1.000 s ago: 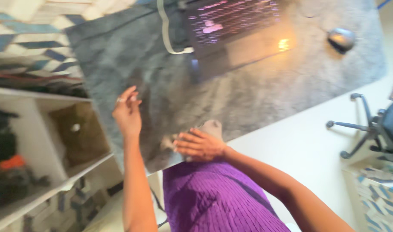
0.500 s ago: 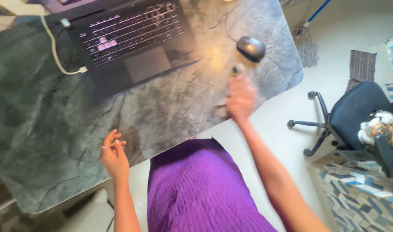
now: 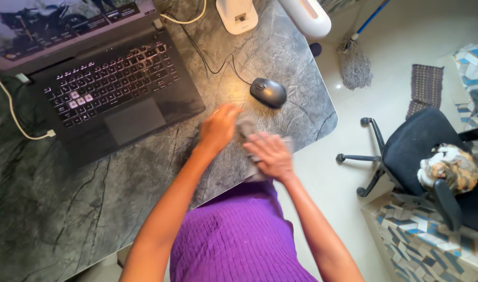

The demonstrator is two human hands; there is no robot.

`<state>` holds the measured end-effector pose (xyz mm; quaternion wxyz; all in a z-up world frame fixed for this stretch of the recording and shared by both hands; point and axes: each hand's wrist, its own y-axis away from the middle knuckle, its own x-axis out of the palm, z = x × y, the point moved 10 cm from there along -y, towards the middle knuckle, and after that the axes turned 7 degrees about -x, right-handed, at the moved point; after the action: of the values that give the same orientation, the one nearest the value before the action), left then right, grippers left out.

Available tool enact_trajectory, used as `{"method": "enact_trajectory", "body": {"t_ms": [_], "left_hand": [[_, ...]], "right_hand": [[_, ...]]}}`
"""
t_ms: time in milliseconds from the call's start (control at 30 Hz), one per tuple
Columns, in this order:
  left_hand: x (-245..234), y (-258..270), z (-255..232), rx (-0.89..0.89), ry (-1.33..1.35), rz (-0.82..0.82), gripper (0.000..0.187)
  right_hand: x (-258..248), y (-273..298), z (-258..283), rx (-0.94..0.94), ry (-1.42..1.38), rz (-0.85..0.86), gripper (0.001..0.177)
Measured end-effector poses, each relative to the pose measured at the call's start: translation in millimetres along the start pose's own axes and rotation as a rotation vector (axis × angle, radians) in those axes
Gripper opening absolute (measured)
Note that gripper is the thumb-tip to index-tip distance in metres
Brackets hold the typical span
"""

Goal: The person wipes a marble-patterned desk surface with a cloth, then cleans the lid and screen of a laptop. They move a power strip and mouse, wipe the desk again, and place a book and a sheet of paper on the desk.

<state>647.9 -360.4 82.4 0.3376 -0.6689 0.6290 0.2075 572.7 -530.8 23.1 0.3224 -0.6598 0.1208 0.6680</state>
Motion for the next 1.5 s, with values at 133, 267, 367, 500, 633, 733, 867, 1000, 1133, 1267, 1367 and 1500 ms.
{"method": "enact_trajectory", "body": {"t_ms": [133, 267, 367, 500, 633, 733, 867, 1000, 1133, 1267, 1367, 1500], "left_hand": [[63.1, -52.7, -19.6, -0.073, -0.079, 0.136, 0.043], [84.3, -73.0, -54.3, 0.008, -0.128, -0.035, 0.069], [101.0, -78.1, -67.8, -0.065, -0.169, -0.084, 0.083], [112.1, -70.1, -67.0, -0.142, -0.219, 0.023, 0.058], [97.1, -18.2, -62.4, -0.223, -0.178, -0.073, 0.056], [91.9, 4.3, -52.3, -0.373, -0.06, -0.286, 0.081], [108.6, 19.9, -44.2, -0.504, -0.025, -0.401, 0.104], [112.9, 29.1, -40.0, -0.511, 0.019, -0.505, 0.106], [116.0, 32.4, -34.0, -0.539, 0.025, -0.507, 0.113], [117.5, 31.8, -32.6, -0.539, -0.008, -0.498, 0.115], [118.5, 31.4, -29.7, -0.55, -0.017, -0.509, 0.114], [119.3, 34.5, -28.9, -0.54, -0.031, -0.522, 0.111]], "right_hand": [[-10.6, 51.8, -121.3, 0.268, 0.06, 0.05, 0.071], [-26.8, 62.8, -209.6, 0.327, -0.058, -0.032, 0.062], [-30.6, 63.6, -279.6, 0.5, -0.322, -0.063, 0.046], [-68.0, 27.6, -312.7, 0.39, -0.182, -0.111, 0.038], [-81.1, -6.0, -308.9, 0.558, -0.405, -0.138, 0.023], [-77.6, -46.2, -259.6, 0.235, -0.283, -0.014, 0.023], [-87.3, -55.0, -190.7, -0.138, -0.031, -0.139, 0.043], [-79.9, -42.6, -203.6, -0.112, -0.069, -0.125, 0.038], [-54.9, -61.5, -212.9, -0.062, -0.424, -0.05, 0.033], [-35.9, -98.3, -181.5, -0.034, -0.656, -0.059, 0.027], [-41.9, -101.9, -161.8, -0.087, -0.677, -0.085, 0.031], [-53.6, -78.8, -119.1, -0.41, -0.588, -0.028, 0.032]]}}
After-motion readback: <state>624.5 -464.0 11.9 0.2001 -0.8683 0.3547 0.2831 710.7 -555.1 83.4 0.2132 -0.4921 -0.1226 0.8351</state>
